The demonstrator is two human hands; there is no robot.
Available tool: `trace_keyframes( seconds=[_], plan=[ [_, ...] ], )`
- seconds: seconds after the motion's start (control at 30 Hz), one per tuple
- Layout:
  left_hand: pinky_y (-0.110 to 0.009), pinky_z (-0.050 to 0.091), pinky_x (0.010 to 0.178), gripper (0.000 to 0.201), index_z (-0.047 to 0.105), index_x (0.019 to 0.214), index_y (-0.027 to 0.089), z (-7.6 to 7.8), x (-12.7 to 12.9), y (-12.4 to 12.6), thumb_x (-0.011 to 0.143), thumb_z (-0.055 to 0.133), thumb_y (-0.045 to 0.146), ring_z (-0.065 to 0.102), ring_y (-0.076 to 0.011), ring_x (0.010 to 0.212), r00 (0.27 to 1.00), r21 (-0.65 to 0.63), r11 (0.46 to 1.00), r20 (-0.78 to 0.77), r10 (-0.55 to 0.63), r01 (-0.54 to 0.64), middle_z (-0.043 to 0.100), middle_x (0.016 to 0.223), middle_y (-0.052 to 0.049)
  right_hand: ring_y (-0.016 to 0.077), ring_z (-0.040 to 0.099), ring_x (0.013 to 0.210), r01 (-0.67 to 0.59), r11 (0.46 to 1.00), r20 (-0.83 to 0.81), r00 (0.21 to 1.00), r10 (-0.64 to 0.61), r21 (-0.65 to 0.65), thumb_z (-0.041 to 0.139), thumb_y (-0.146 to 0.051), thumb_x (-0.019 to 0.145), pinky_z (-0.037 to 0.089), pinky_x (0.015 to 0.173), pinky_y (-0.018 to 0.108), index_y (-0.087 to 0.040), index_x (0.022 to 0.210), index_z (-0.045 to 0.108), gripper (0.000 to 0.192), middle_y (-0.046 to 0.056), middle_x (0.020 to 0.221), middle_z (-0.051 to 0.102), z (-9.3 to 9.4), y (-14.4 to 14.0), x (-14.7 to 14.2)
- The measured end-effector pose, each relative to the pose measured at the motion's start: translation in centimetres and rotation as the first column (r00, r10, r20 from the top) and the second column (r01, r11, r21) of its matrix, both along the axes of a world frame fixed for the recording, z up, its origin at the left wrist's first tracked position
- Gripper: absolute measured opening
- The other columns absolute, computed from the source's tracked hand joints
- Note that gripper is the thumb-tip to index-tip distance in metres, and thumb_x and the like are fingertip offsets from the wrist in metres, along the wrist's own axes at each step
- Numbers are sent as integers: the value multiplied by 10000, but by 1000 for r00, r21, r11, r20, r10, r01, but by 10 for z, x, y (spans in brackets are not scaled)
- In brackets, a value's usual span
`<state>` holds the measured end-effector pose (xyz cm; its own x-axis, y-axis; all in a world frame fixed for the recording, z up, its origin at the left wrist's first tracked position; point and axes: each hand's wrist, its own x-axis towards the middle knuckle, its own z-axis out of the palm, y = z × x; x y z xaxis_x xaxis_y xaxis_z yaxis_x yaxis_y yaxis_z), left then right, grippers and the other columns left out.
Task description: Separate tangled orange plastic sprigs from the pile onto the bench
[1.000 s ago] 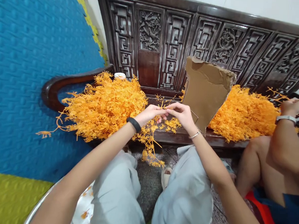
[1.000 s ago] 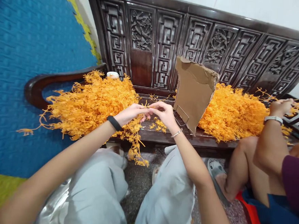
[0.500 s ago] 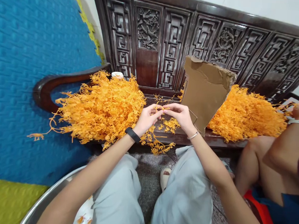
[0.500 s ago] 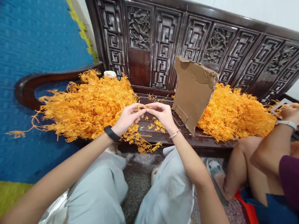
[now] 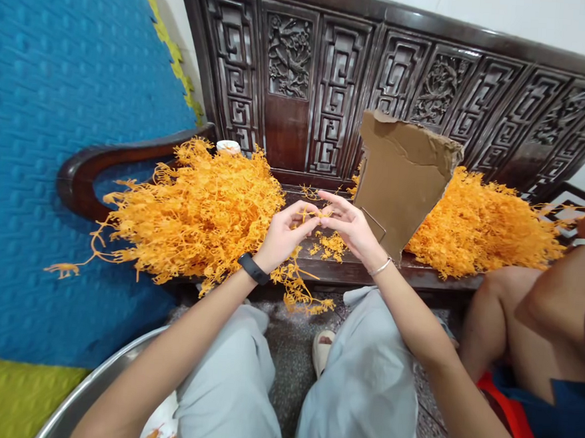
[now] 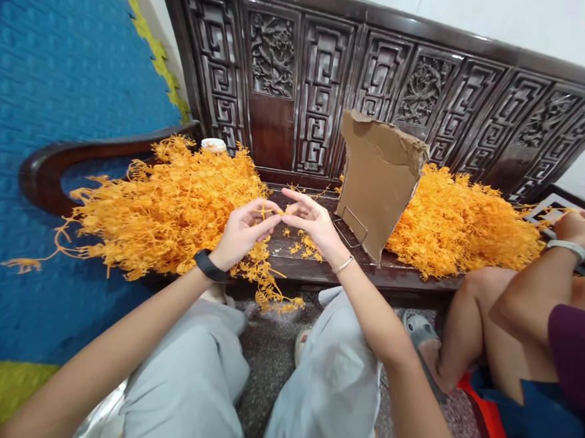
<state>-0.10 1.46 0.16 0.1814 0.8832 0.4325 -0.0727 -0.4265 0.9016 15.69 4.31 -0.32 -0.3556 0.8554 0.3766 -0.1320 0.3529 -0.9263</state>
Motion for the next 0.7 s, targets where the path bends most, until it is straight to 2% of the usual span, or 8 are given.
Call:
trace_keyframes(
  seconds=[0.07,0.13,0.27,0.4,0.47,0.57,0.7],
  plan=[
    [-195,349,476,117,586,809,185,0,-1,0,736,633,264,445,-60,492,1000,31,999,-21,14,-13,517,596,38,136,580,862,-51,998,47,998,49,34,673,-265,723,470,854,313,-250,1154,598,438,22,969,655,0,0,0],
    [-191,344,472,119,573,801,180,-1,-1,1,739,630,264,437,-57,487,999,56,998,-26,39,-37,496,588,45,154,570,954,-50,991,98,994,38,121,624,-288,773,453,884,323,-235,1087,645,318,34,1051,643,1,-2,-1],
    [-186,331,456,144,522,806,179,-3,0,2,745,617,268,407,-50,455,998,19,998,5,58,-58,451,550,65,145,582,882,115,944,106,982,-154,309,606,-261,797,460,815,303,-226,978,700,207,33,923,655,1,-7,-4],
    [-188,314,444,171,493,801,178,-3,0,6,735,620,271,398,-54,447,996,-27,995,-1,93,-93,441,535,71,145,609,819,275,882,46,948,-315,382,650,-229,757,474,769,293,-206,875,725,141,41,869,678,0,-10,-6],
    [-191,310,443,166,503,744,165,-2,-1,9,731,622,281,393,-53,450,994,-52,996,-79,73,-77,451,539,58,147,620,797,320,869,61,928,-368,378,659,-234,744,482,759,293,-193,820,726,109,43,850,688,0,-10,-4],
    [-194,293,435,170,523,709,150,0,-5,10,748,596,298,368,-48,437,983,-127,992,-184,-29,6,461,540,46,137,624,694,349,895,107,915,-390,278,685,-264,709,496,683,279,-166,766,716,118,36,758,694,2,-9,-1],
    [-189,250,425,185,563,749,141,3,-8,9,775,565,324,349,-49,442,961,-177,980,-240,-136,95,444,528,47,113,591,553,282,955,160,942,-294,92,735,-296,632,485,577,248,-131,663,686,175,13,591,653,8,-9,3]
  ],
)
